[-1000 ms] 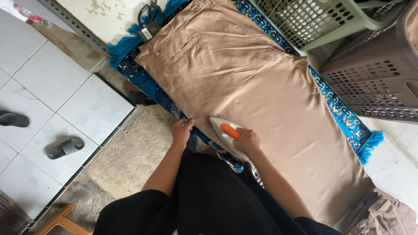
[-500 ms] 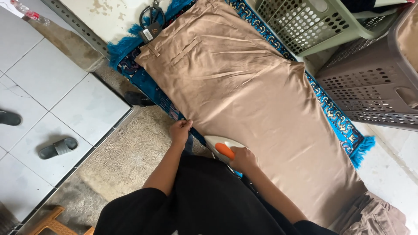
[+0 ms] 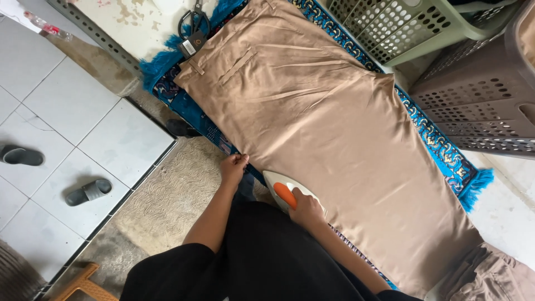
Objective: The person irons a pair of beige trousers laid out on a patterned cloth. They use a handheld electric iron to smooth the fabric, moving it back and forth across the legs and waist area while holding the garment in place with the other hand.
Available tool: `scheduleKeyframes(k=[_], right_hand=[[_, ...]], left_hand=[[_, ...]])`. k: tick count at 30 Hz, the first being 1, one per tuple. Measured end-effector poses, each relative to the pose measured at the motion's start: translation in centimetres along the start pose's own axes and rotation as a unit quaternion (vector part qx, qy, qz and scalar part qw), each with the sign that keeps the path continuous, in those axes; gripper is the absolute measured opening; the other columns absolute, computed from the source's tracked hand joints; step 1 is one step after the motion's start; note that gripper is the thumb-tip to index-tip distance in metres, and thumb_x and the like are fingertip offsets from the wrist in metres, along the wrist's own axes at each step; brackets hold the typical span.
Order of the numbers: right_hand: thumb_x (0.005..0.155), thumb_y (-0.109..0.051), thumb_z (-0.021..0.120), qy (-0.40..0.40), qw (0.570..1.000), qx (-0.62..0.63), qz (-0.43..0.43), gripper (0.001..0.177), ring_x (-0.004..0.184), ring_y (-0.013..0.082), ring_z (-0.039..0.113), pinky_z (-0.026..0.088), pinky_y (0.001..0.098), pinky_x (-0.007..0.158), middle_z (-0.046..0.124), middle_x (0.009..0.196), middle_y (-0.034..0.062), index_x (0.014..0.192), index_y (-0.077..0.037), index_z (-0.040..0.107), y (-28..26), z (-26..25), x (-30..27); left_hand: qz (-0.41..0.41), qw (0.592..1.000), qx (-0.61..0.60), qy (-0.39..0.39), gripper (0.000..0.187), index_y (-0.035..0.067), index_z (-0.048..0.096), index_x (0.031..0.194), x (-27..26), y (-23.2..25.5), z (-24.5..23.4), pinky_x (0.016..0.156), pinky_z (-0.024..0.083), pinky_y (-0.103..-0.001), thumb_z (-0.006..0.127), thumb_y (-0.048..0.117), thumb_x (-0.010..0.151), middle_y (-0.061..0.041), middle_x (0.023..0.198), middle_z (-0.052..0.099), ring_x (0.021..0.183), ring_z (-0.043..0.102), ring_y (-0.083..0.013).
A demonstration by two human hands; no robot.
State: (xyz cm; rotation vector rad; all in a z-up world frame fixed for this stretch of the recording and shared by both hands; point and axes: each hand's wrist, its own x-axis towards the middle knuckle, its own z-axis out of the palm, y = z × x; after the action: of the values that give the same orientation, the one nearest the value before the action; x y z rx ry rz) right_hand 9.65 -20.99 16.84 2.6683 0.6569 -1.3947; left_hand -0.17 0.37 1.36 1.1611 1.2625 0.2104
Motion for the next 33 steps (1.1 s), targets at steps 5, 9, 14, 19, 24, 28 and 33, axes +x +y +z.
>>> scheduleKeyframes(k=[5, 9, 14, 19, 24, 28, 33], right_hand=[[0.081, -0.032, 0.054, 0.019, 0.999, 0.027, -0.002, 0.044, 0.105, 0.0428, 0.067, 0.054, 0.0543, 0.089, 0.071, 0.103, 0.0175, 0.125, -0.028, 0.053, 2.1, 3.2, 0.8], [0.085, -0.042, 0.056, 0.0, 0.999, 0.025, 0.043, 0.048, 0.116, 0.0366, 0.069, 0.056, 0.0509, 0.099, 0.073, 0.113, 0.0121, 0.132, -0.034, 0.054, 1.9, 4.5, 1.4], [0.083, -0.038, 0.059, 0.039, 0.996, 0.069, 0.044, 0.043, 0.108, 0.038, 0.072, 0.059, 0.0507, 0.093, 0.074, 0.105, 0.0134, 0.125, -0.031, 0.06, -0.9, 5.4, 1.5], [0.084, -0.041, 0.056, 0.073, 0.992, 0.08, 0.059, 0.038, 0.104, 0.0345, 0.074, 0.06, 0.0485, 0.091, 0.075, 0.101, 0.0104, 0.121, -0.033, 0.062, -2.3, 7.0, 1.6], [0.084, -0.045, 0.059, 0.096, 0.982, 0.106, 0.119, 0.049, 0.108, 0.0381, 0.072, 0.059, 0.0482, 0.096, 0.074, 0.105, 0.0155, 0.132, -0.033, 0.061, -2.2, 9.4, 0.2], [0.083, -0.045, 0.061, 0.103, 0.978, 0.123, 0.131, 0.048, 0.108, 0.0401, 0.072, 0.059, 0.0493, 0.095, 0.074, 0.106, 0.0174, 0.129, -0.032, 0.063, -3.7, 9.8, 0.9], [0.082, -0.042, 0.06, 0.094, 0.974, 0.145, 0.143, 0.049, 0.11, 0.0409, 0.071, 0.058, 0.0501, 0.097, 0.073, 0.108, 0.0178, 0.131, -0.033, 0.062, -5.9, 9.2, 0.4]], left_hand=[[-0.015, 0.998, 0.054, -0.038, 0.023, 0.005, 0.073, 0.091, 1.9, 1.1, -0.9, 0.062, 0.058, -0.029, 0.078, 0.028, 0.09, -0.011, 0.077, 0.074, 0.069, 0.071, -0.0172], [-0.01, 0.997, -0.026, -0.065, 0.033, -0.003, 0.07, 0.096, 3.4, -1.7, -1.1, 0.054, 0.062, -0.031, 0.087, 0.021, 0.082, -0.019, 0.075, 0.073, 0.061, 0.074, -0.0208], [-0.027, 0.993, -0.044, -0.107, 0.027, -0.006, 0.07, 0.093, 4.1, -1.4, -1.7, 0.054, 0.063, -0.032, 0.085, 0.013, 0.083, -0.021, 0.076, 0.073, 0.062, 0.074, -0.0233], [-0.04, 0.99, -0.006, -0.137, 0.025, -0.003, 0.074, 0.09, 4.7, 0.1, -2.4, 0.049, 0.062, -0.033, 0.088, 0.015, 0.079, -0.021, 0.068, 0.072, 0.055, 0.072, -0.0243], [-0.078, 0.985, -0.003, -0.154, 0.03, -0.007, 0.074, 0.099, 3.8, 1.0, -2.7, 0.059, 0.065, -0.032, 0.088, 0.013, 0.08, -0.022, 0.081, 0.075, 0.065, 0.074, -0.0233], [-0.081, 0.982, 0.016, -0.168, 0.03, -0.006, 0.074, 0.099, 1.1, 5.0, -3.0, 0.06, 0.065, -0.031, 0.087, 0.015, 0.081, -0.02, 0.081, 0.076, 0.065, 0.074, -0.0214], [-0.032, 0.983, 0.068, -0.166, 0.024, 0.003, 0.078, 0.092, 1.7, 3.6, -2.8, 0.051, 0.061, -0.024, 0.087, 0.023, 0.081, -0.012, 0.07, 0.075, 0.052, 0.069, -0.0138]])
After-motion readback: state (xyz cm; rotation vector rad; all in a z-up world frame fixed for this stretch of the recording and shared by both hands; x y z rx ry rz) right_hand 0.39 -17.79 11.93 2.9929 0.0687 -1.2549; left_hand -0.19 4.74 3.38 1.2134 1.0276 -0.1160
